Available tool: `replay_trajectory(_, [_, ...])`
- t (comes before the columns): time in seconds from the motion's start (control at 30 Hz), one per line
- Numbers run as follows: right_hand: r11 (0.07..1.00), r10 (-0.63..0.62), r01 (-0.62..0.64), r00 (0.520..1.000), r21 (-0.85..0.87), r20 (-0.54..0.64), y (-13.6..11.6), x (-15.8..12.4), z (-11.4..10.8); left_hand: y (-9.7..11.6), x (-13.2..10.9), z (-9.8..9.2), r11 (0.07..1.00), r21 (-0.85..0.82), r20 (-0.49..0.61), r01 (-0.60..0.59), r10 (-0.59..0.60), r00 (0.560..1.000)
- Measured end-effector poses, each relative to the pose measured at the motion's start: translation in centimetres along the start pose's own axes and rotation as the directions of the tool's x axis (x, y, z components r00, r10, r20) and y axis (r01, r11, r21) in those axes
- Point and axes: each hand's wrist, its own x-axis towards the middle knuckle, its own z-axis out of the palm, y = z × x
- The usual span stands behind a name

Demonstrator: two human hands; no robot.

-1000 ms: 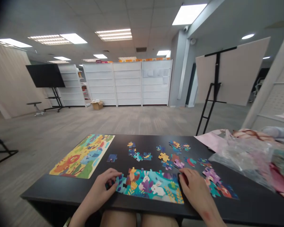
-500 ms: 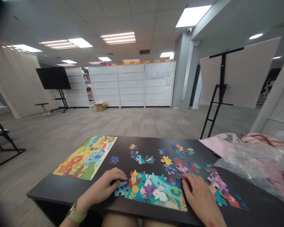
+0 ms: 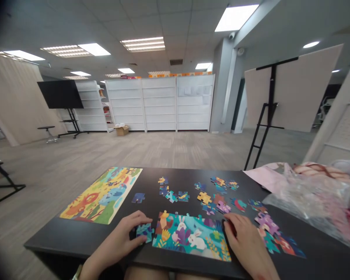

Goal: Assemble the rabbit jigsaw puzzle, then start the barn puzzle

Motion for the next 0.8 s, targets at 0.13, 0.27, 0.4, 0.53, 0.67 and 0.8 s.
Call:
replay_trajectory(0.13, [1.000,0.001,-0.001,1.000,-0.005,-0.004,0.0,-0.1,0.0,-1.1,0.6,0.9,0.992,-0.109,-0.168,0.071,-0.089,0.982])
replay_trajectory(0.27, [1.000,0.005,-0.005,1.000,0.001,0.006,0.0,-0.1,0.0,-1.7,1.1,1.9,0.929,-0.342,-0.198,0.142,-0.218,0.955])
replay_trajectory(0.4, [1.000,0.003,-0.003,1.000,0.001,0.004,-0.1,-0.1,-0.1,-0.9,1.0,2.2,0.967,-0.196,-0.223,0.162,-0.205,0.953])
replay_trajectory(0.53, [1.000,-0.009,0.009,1.000,-0.012,0.000,-0.4,0.0,-0.2,-0.8,0.7,2.1,0.981,0.037,-0.296,0.188,-0.169,0.940])
replay_trajectory(0.67, [1.000,-0.010,0.010,1.000,-0.013,-0.016,-0.4,-0.1,-0.2,-1.2,0.4,2.1,0.979,0.034,-0.291,0.202,-0.184,0.939])
replay_trajectory(0.8, [1.000,-0.012,0.012,1.000,-0.007,-0.006,-0.2,-0.1,-0.1,-1.5,0.2,2.0,0.982,-0.032,-0.306,0.187,-0.188,0.933])
